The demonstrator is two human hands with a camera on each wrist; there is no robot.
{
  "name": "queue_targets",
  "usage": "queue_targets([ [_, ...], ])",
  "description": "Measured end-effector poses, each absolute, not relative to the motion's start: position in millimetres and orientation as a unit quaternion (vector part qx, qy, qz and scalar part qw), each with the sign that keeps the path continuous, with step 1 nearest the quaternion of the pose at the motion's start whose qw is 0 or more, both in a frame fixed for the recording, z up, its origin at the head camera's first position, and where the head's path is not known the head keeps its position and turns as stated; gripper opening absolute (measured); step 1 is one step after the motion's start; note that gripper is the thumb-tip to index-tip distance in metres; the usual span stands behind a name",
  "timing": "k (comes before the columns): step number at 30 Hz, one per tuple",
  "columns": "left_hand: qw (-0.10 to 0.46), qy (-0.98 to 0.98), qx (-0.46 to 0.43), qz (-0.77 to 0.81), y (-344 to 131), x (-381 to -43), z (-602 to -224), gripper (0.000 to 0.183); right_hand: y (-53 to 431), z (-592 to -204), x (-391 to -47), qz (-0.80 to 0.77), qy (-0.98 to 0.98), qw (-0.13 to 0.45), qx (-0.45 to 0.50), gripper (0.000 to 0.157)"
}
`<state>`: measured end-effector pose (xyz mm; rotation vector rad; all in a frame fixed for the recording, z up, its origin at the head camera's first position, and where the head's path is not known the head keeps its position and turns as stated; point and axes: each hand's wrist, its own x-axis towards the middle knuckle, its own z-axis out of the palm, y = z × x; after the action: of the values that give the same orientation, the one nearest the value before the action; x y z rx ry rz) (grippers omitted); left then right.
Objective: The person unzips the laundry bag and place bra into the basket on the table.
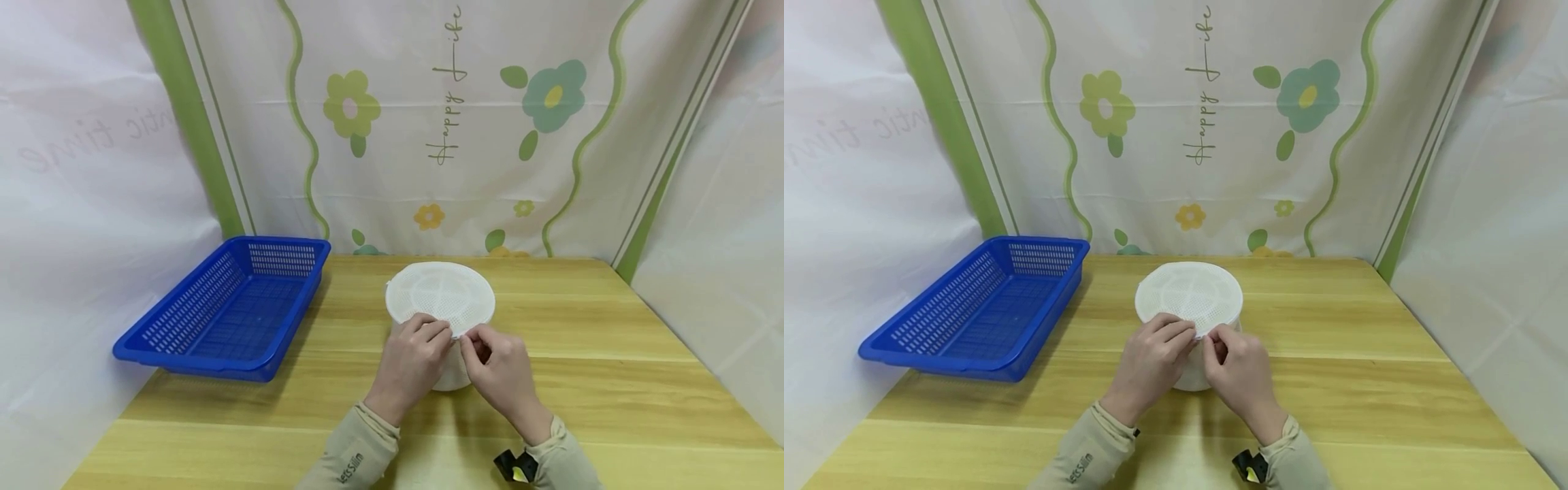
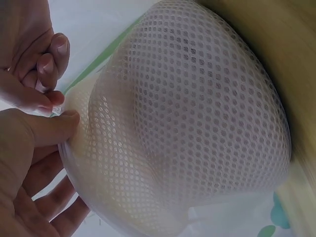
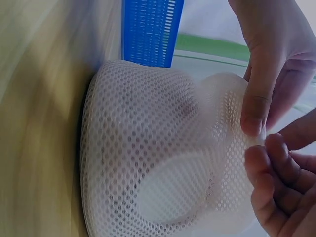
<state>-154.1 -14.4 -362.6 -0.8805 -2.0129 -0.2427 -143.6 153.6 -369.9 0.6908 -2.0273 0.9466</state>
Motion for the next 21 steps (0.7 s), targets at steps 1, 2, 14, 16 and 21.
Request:
queue_targets([
  [1,0.451,-0.813,-0.355,-0.095,-14.5,-154.2,-362.7,0.007,153.1,-369.2,-143.5,0.366,-0.799,0.389,0.276,0.019],
  [2,0.454,-0.813,-0.353,-0.093,-14.6,-154.1,-362.8,0.007,152.7,-368.6,-143.2,0.359,-0.801,0.39,0.277,0.02],
  [14,0.456,-0.812,-0.351,-0.095,-14.9,-153.1,-362.4,0.005,150.2,-370.3,-142.2,0.308,-0.829,0.404,0.234,0.024],
  [16,0.459,-0.811,-0.351,-0.093,-14.7,-153.0,-362.2,0.006,150.3,-370.3,-141.8,0.304,-0.826,0.416,0.231,0.024],
  [21,0.466,-0.809,-0.345,-0.094,-14.3,-152.9,-361.6,0.005,152.1,-370.5,-141.9,0.3,-0.822,0.435,0.212,0.024],
])
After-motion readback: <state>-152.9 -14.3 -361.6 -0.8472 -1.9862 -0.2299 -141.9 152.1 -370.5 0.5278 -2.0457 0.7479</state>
